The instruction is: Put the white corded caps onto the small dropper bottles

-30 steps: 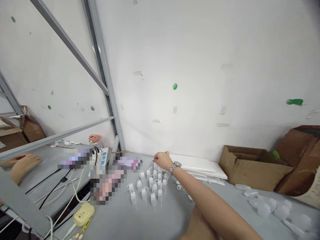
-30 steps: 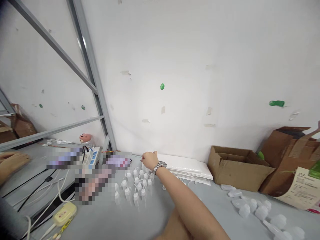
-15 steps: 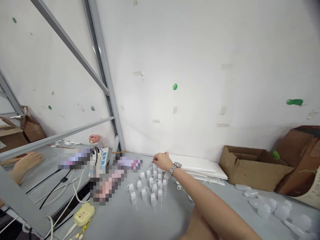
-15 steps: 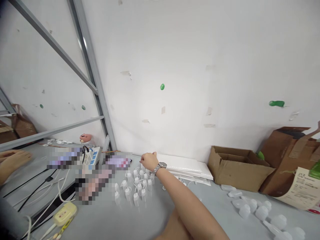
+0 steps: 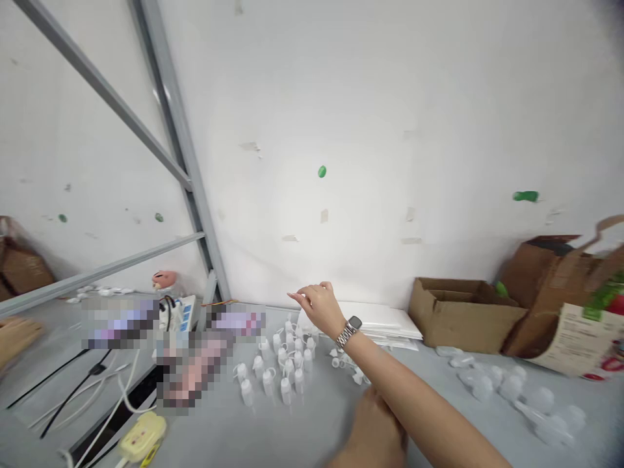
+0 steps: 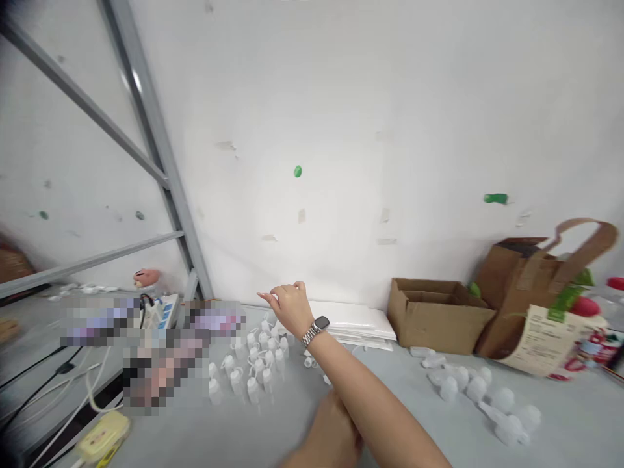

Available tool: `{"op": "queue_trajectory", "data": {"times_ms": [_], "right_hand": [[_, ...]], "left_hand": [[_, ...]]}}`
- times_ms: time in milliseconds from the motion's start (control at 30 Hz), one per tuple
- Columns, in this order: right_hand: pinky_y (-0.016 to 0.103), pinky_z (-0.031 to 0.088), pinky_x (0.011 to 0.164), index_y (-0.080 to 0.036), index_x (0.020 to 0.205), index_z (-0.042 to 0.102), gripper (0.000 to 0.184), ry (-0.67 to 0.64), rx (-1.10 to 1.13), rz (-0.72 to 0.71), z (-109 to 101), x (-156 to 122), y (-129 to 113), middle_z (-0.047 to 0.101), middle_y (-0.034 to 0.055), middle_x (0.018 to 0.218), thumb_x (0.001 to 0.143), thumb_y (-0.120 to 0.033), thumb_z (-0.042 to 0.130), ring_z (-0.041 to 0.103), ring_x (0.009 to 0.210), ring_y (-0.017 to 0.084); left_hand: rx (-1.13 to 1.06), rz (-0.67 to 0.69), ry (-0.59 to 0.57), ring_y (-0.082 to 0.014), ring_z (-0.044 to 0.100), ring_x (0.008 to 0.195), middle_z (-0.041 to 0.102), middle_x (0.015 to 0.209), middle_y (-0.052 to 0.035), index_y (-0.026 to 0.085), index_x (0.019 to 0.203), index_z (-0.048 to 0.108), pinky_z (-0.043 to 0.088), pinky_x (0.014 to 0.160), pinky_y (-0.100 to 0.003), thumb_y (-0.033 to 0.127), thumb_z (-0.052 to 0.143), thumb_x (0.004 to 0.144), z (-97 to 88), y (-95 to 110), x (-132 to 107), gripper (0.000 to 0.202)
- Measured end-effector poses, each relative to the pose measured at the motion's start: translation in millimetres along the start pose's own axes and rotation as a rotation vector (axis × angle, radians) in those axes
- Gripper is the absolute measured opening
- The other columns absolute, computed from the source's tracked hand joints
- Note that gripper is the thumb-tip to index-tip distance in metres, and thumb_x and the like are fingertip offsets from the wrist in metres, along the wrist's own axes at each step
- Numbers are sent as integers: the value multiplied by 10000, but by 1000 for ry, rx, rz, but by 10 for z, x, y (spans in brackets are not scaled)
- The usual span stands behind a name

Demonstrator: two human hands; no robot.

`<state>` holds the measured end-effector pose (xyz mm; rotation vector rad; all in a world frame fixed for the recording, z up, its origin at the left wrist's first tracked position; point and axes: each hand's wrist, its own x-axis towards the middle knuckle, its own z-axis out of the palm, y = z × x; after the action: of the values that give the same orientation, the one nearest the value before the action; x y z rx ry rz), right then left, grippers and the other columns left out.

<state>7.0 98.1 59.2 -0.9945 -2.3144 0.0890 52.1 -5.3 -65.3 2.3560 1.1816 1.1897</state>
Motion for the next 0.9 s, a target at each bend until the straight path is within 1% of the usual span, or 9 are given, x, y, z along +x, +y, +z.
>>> {"op": "queue_trajectory", "data": {"times_ms": [67,167,233,333,467,567,667,767,900], "right_hand": [[311,253,856,-175,898,628,374,161,25,-52,-193,-287,23,690,41,829,960,-388,326,582,768,133],[316,301,805,-152,905,619,360,379,-3,-162,-390,-853,152,640,29,681,961,-356,327,549,663,140],[318,315,782,-143,909,612,302,405,-103,-151,-464,-1229,334,630,28,669,952,-309,364,542,646,144],[328,329,776,-142,972,594,231,398,-302,27,-579,-1677,722,641,39,720,939,-251,393,569,673,159],[336,364,666,-137,906,607,152,269,-695,448,-851,-2030,1143,630,86,761,889,-193,468,606,727,235],[342,390,592,-117,798,608,165,113,-843,692,-1031,-2165,1234,626,124,747,861,-247,527,631,668,268],[325,414,552,-98,830,608,162,-10,-790,777,-1084,-2225,1231,640,143,775,844,-251,557,657,663,274],[303,423,537,-85,885,609,122,-133,-681,825,-1055,-2241,1243,659,162,830,829,-180,559,675,726,283],[299,419,564,-73,904,620,152,-226,-544,874,-1023,-2231,1296,675,186,879,823,-88,491,675,792,291]], "left_hand": [[29,-32,-46,-253,592,959,665,1024,-129,172,1105,601,504,813,-387,96,470,774,-61,8,22,364],[131,-246,-85,-280,577,1007,647,1076,-151,147,1108,600,467,870,-415,63,418,721,-216,-7,74,436],[192,-379,-63,-273,571,1014,618,1104,-168,124,1112,578,453,871,-408,99,366,762,-321,-38,116,410],[226,-513,-20,-261,575,987,609,1052,-146,136,1097,560,448,853,-397,242,308,844,-439,-107,171,372],[194,-638,29,-248,572,984,589,1052,-125,155,1110,520,452,816,-377,285,275,854,-519,-200,208,378],[174,-649,45,-242,571,982,582,1065,-113,173,1101,518,454,800,-369,301,251,859,-525,-237,208,383],[151,-599,22,-231,569,995,588,1061,-102,184,1096,530,451,824,-362,314,254,861,-481,-236,182,385],[171,-524,-39,-219,572,988,588,1043,-90,198,1044,566,444,844,-353,308,274,861,-421,-213,145,363],[311,-541,-84,-235,571,960,582,988,-97,188,944,598,445,806,-357,276,305,856,-410,-191,134,318]]}}
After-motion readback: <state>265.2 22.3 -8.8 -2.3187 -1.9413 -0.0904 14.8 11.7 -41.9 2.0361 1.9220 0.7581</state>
